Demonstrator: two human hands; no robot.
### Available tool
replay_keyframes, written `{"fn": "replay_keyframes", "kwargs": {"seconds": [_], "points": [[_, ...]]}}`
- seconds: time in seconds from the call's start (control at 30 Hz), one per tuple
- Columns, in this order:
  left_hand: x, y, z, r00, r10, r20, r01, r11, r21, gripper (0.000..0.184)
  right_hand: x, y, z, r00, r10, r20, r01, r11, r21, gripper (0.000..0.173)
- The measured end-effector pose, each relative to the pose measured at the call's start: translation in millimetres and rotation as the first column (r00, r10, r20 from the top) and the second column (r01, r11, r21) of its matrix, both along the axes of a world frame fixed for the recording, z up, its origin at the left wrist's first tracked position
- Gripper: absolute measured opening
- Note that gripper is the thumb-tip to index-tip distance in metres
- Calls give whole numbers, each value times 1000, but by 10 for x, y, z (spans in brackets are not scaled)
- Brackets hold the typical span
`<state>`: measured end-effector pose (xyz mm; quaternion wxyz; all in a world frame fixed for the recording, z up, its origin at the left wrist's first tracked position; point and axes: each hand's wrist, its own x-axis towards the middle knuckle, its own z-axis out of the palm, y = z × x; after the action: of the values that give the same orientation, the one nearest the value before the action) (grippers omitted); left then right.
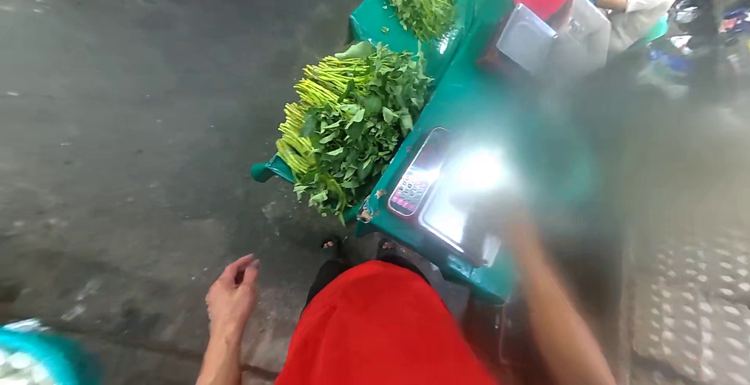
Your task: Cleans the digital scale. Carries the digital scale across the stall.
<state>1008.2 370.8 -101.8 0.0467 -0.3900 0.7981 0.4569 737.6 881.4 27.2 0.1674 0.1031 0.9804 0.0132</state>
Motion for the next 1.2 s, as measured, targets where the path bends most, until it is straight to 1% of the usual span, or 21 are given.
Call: {"fn": "replay_keyframes", "kwargs": {"seconds": [0.1,0.17,0.2,0.27,0.3,0.37,0.4,0.47,0.53,0.6,0.67,0.73,0.77,0.8,0.87,0.9,0.93,1.03,1.07,1.13,1.2], "points": [[-15,32,14,999,-35,26,36,999,-24,38,-459,36,-127,994,-45,-98,41,998,-40,49],[69,123,-24,998,-39,41,40,998,-39,38,-507,-138,-228,995,-26,-97,15,994,-109,50],[132,181,-44,999,-32,41,33,998,-45,37,-446,-260,-293,996,21,-87,-35,987,-156,50],[279,310,-102,999,-1,49,4,999,-46,38,-197,-480,-447,968,220,-120,-244,935,-257,49],[382,401,-137,998,25,66,-23,999,-31,38,-30,-548,-498,931,334,-148,-364,882,-300,46],[681,611,-200,987,76,142,-78,997,6,37,287,-506,-514,833,523,-183,-553,767,-326,37],[856,719,-238,979,101,176,-107,994,22,37,350,-404,-473,802,572,-172,-594,734,-328,34],[1209,973,-260,961,154,231,-169,985,45,39,231,-76,-307,800,595,-82,-586,743,-322,33],[1468,1231,-262,936,221,274,-247,967,67,38,-181,301,-69,833,553,-12,-530,790,-309,37],[1738,1486,-239,904,264,338,-307,948,82,36,-586,608,176,849,525,-59,-522,814,-255,38],[1864,1680,-179,884,248,397,-305,949,86,34,-921,790,290,858,501,-110,-513,838,-187,35],[1884,1768,-155,877,200,438,-269,958,102,33,-1099,860,186,880,457,-129,-471,874,-117,33],[1822,1796,-97,864,175,473,-264,956,130,34,-1107,853,86,902,420,-103,-429,899,-88,36],[1674,1808,55,840,156,520,-279,946,167,34,-1060,828,-24,920,387,-66,-391,918,-65,41],[1280,1763,467,785,182,592,-377,899,223,36,-840,709,-149,941,335,-37,-337,941,-35,46],[1232,1706,508,766,238,597,-450,862,233,36,-697,637,-153,945,325,-32,-326,945,-21,46],[1339,1621,366,755,311,578,-516,826,229,35,-531,573,-146,949,315,-24,-315,949,-12,46],[1873,1190,-393,751,464,470,-619,743,256,33,22,212,-71,961,253,112,-254,967,-3,53],[1959,1012,-552,755,470,457,-626,724,290,35,196,54,-45,957,238,168,-240,971,-5,55],[2025,663,-749,767,461,446,-616,724,311,40,477,-266,-34,942,211,262,-212,977,-26,56],[2034,372,-923,782,467,412,-605,727,324,42,605,-549,-71,941,220,257,-197,974,-110,50]]}}
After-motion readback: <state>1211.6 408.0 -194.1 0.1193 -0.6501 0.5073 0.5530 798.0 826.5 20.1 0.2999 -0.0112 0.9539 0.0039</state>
